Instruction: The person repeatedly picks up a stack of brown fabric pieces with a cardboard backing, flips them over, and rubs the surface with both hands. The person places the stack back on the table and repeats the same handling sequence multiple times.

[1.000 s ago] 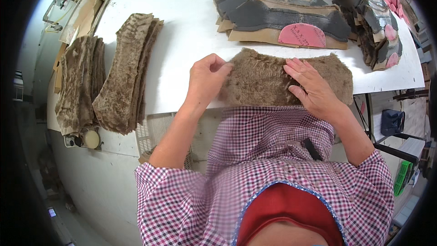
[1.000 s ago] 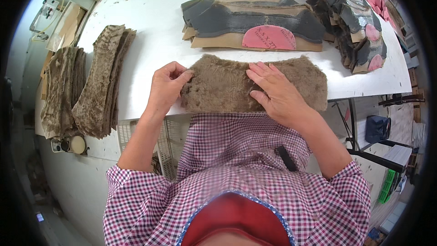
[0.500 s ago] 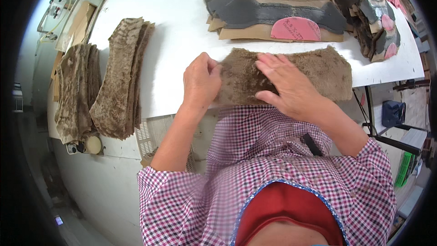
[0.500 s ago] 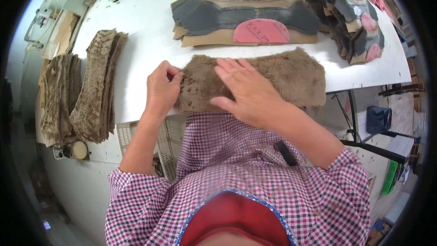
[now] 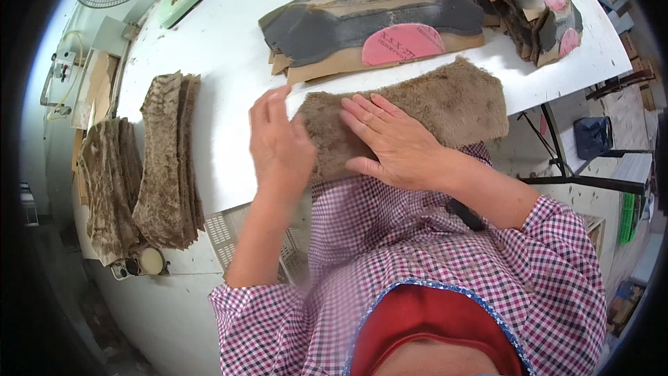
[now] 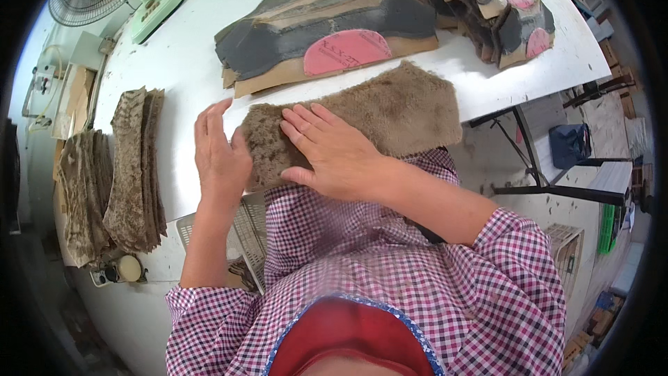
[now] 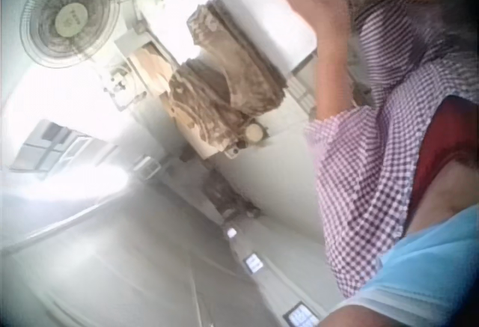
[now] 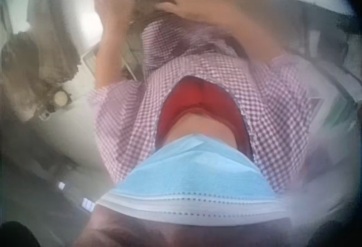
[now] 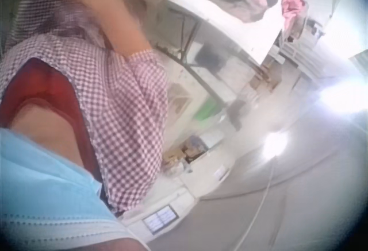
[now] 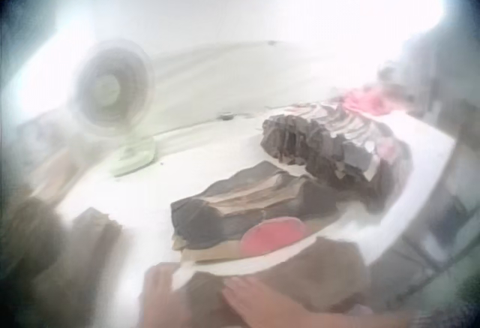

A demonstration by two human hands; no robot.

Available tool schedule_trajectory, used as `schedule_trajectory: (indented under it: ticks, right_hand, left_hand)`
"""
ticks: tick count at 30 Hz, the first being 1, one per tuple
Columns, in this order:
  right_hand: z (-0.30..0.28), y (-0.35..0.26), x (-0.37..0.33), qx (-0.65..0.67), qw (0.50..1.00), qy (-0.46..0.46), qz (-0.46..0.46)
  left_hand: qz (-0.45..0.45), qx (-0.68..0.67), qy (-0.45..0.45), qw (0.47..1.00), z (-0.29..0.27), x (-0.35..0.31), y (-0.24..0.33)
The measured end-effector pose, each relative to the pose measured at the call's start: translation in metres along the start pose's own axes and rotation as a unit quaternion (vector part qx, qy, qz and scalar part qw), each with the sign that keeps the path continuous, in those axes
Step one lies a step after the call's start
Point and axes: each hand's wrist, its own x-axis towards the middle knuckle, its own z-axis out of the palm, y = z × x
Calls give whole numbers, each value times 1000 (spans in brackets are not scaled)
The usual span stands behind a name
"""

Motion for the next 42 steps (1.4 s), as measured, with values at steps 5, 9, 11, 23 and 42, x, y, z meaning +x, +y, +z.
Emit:
schedule_trajectory:
  ticks: [5, 9, 11, 23, 42]
  right_hand:
    - [-3, 6, -5, -6, 1000, -2, 9]
    - [-28, 35, -31, -83, 987, -24, 138]
    - [-38, 58, -53, -135, 977, 0, 165]
    - [-38, 115, -78, 24, 967, 92, 238]
    - [-42, 128, -91, 210, 945, 141, 205]
  left_hand:
    - [96, -106, -162, 976, 48, 5, 24]
    - [115, 115, -165, 973, 56, -3, 21]
    - [115, 133, -172, 969, 50, -3, 18]
    - [98, -2, -85, 992, 53, 22, 30]
    - [-349, 351, 24, 869, -178, -49, -219]
